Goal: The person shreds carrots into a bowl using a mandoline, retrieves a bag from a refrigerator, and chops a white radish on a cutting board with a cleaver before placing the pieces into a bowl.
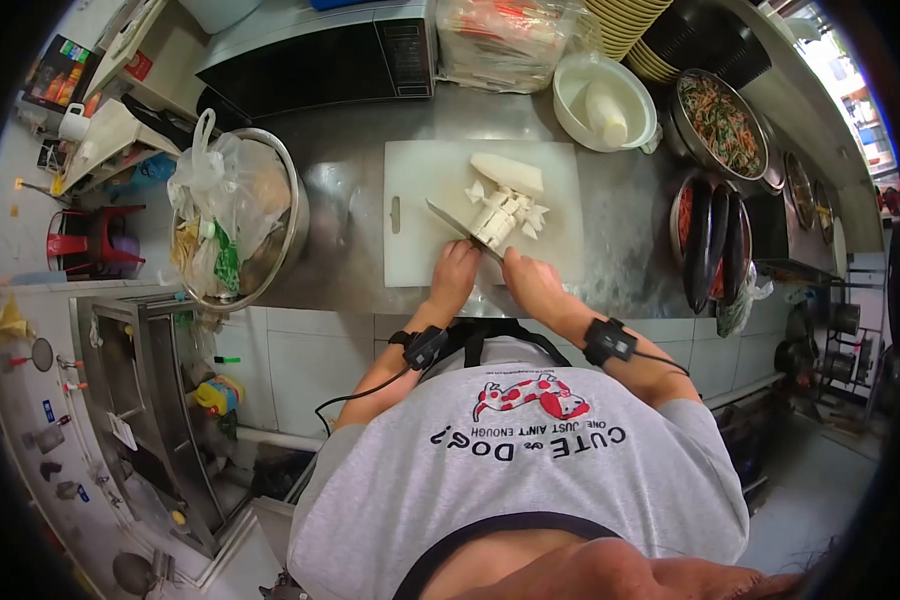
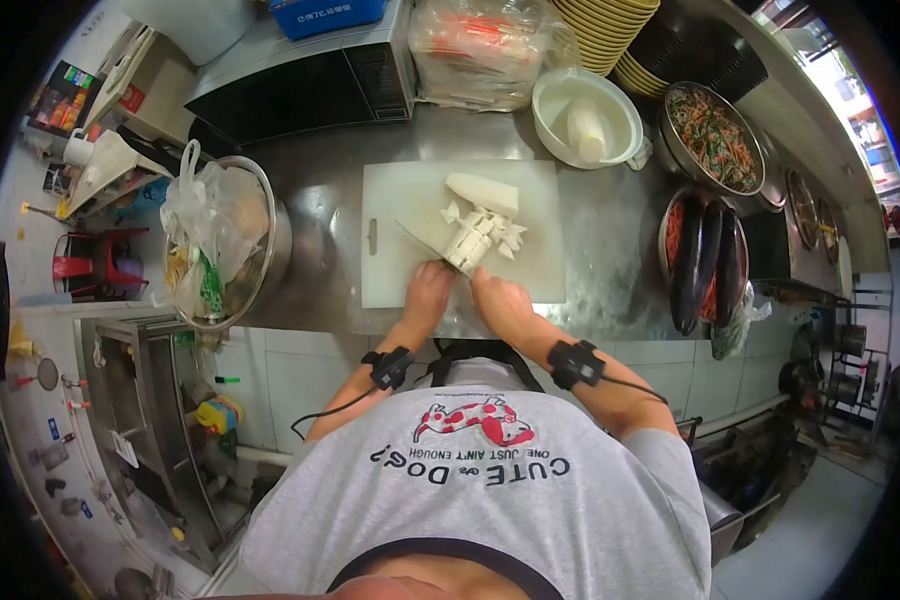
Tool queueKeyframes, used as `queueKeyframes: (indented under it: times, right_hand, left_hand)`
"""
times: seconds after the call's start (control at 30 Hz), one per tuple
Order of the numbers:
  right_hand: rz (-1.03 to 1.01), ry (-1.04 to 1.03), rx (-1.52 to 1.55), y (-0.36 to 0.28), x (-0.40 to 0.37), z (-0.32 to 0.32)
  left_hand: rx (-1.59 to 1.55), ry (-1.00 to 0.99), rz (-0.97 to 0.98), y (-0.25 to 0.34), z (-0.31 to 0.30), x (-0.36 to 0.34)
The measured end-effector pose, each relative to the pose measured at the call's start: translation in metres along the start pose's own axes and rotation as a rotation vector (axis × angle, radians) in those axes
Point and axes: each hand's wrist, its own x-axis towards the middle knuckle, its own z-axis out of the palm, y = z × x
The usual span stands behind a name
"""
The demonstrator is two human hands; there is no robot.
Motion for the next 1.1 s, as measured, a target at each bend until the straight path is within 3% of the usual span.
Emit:
queueKeyframes:
  times: [1.1]
  right_hand:
    - [-0.016, 0.004, 0.070, 0.003, 0.002, -0.008]
  left_hand:
    - [0.000, 0.023, 0.049, -0.014, 0.000, 0.000]
